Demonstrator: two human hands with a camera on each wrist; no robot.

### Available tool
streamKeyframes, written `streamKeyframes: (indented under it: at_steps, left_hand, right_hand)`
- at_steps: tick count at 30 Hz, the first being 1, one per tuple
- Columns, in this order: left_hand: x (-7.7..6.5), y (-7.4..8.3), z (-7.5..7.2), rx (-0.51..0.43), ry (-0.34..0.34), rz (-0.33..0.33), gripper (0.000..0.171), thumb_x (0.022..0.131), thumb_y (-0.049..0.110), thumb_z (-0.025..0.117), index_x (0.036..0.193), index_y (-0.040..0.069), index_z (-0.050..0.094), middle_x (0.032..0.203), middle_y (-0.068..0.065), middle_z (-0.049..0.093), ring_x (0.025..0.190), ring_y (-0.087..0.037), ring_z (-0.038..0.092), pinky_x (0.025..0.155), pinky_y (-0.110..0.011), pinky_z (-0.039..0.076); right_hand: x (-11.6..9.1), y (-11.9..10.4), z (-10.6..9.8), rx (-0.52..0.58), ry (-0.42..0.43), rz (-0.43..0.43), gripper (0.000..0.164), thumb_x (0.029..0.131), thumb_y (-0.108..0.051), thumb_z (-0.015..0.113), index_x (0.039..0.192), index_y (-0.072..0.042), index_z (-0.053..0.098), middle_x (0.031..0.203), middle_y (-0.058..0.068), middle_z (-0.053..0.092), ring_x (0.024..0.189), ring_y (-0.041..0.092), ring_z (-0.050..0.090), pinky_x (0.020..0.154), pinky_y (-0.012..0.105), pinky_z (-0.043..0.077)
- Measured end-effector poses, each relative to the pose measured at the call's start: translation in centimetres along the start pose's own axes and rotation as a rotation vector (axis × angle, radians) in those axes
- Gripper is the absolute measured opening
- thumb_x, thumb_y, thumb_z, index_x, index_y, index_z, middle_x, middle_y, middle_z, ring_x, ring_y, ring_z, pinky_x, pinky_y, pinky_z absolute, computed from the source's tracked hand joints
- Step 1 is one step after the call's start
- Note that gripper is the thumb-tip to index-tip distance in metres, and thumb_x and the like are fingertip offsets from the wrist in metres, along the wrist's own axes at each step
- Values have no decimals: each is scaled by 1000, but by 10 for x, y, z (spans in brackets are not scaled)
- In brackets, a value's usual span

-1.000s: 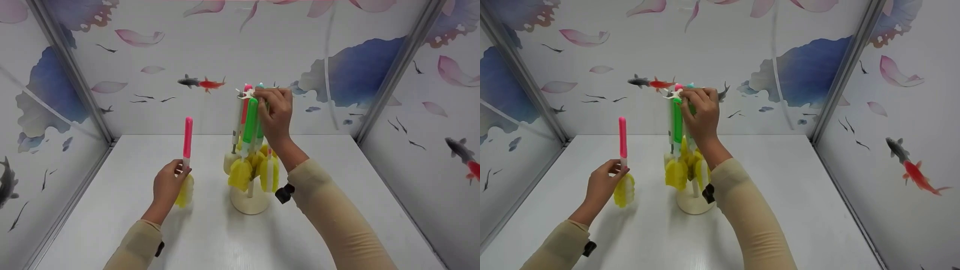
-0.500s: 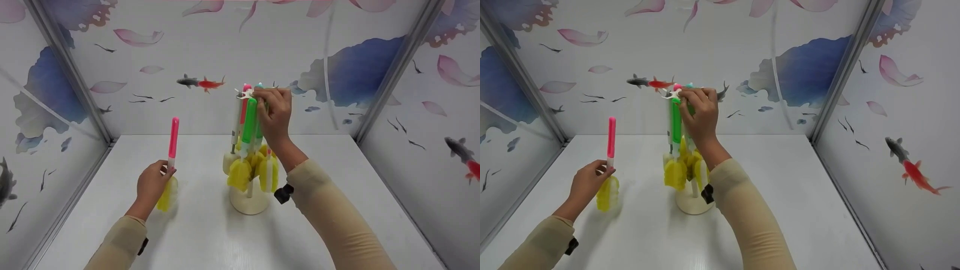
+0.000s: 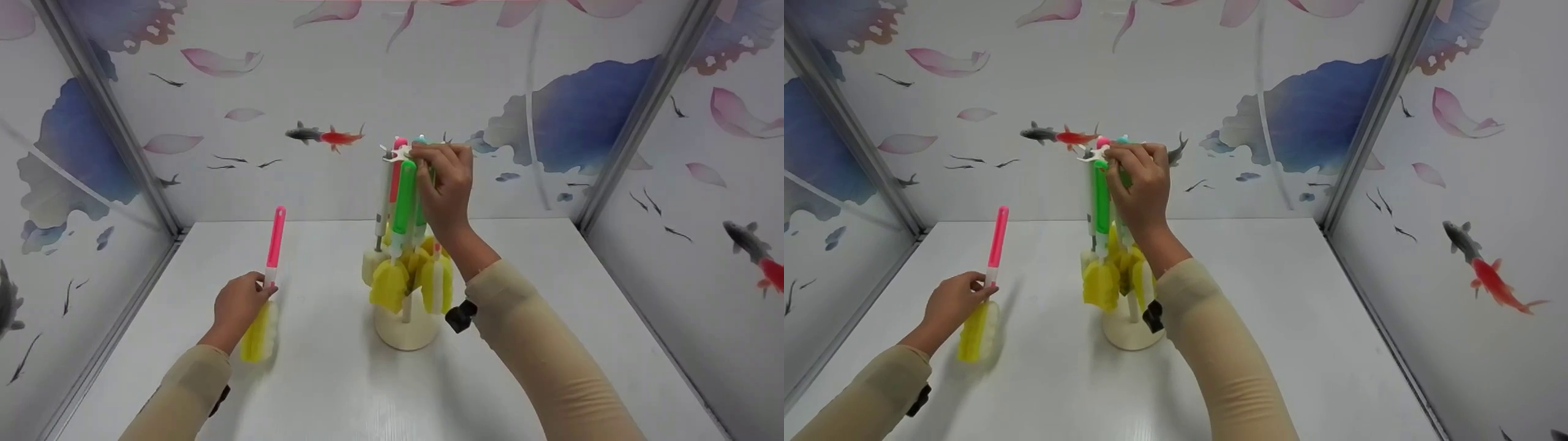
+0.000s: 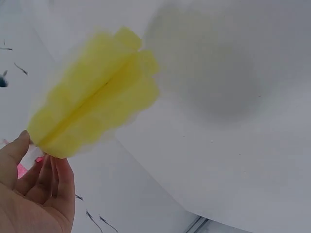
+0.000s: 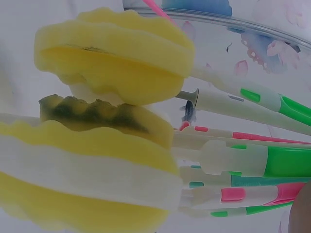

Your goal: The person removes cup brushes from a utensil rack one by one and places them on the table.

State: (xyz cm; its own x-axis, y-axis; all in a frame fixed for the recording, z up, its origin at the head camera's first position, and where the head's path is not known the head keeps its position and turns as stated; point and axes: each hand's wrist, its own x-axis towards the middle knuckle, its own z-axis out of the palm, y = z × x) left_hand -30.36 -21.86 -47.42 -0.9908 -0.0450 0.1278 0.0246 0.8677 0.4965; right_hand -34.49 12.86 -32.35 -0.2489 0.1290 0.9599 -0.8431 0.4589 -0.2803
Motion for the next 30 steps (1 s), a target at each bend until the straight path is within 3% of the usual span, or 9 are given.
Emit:
streamKeyframes:
  at_steps: [8, 14, 23, 30]
  left_hand:
    - [8, -8, 3, 22, -132, -101, 36, 91, 24, 70, 112, -4, 63, 96, -14, 66, 78, -25, 55, 79, -38, 52]
    - [12, -13, 5, 43, -192, -126, 39, 90, 24, 71, 115, -6, 63, 99, -16, 65, 81, -27, 55, 87, -43, 51]
    - [18, -13, 10, 51, -265, -144, 39, 88, 24, 74, 110, -6, 63, 90, -11, 65, 77, -24, 55, 83, -41, 53]
    - [17, -21, 12, 138, -289, -110, 31, 87, 21, 74, 97, -6, 63, 78, -9, 62, 69, -24, 53, 74, -39, 52]
  right_hand:
    - [0, 0, 0, 9, -13, 12, 18, 91, -7, 58, 97, -5, 75, 105, 6, 70, 97, 24, 47, 73, 24, 44]
    - [0, 1, -2, -3, -22, 6, 19, 93, -10, 57, 99, -7, 75, 107, 1, 70, 98, 20, 47, 73, 25, 45]
    - [3, -1, -2, 6, -25, 14, 19, 92, -10, 58, 99, -6, 75, 107, 2, 70, 98, 20, 46, 71, 24, 44]
    - [0, -1, -2, 13, -13, 6, 18, 91, -8, 59, 98, -6, 75, 106, 4, 70, 99, 22, 47, 77, 27, 42]
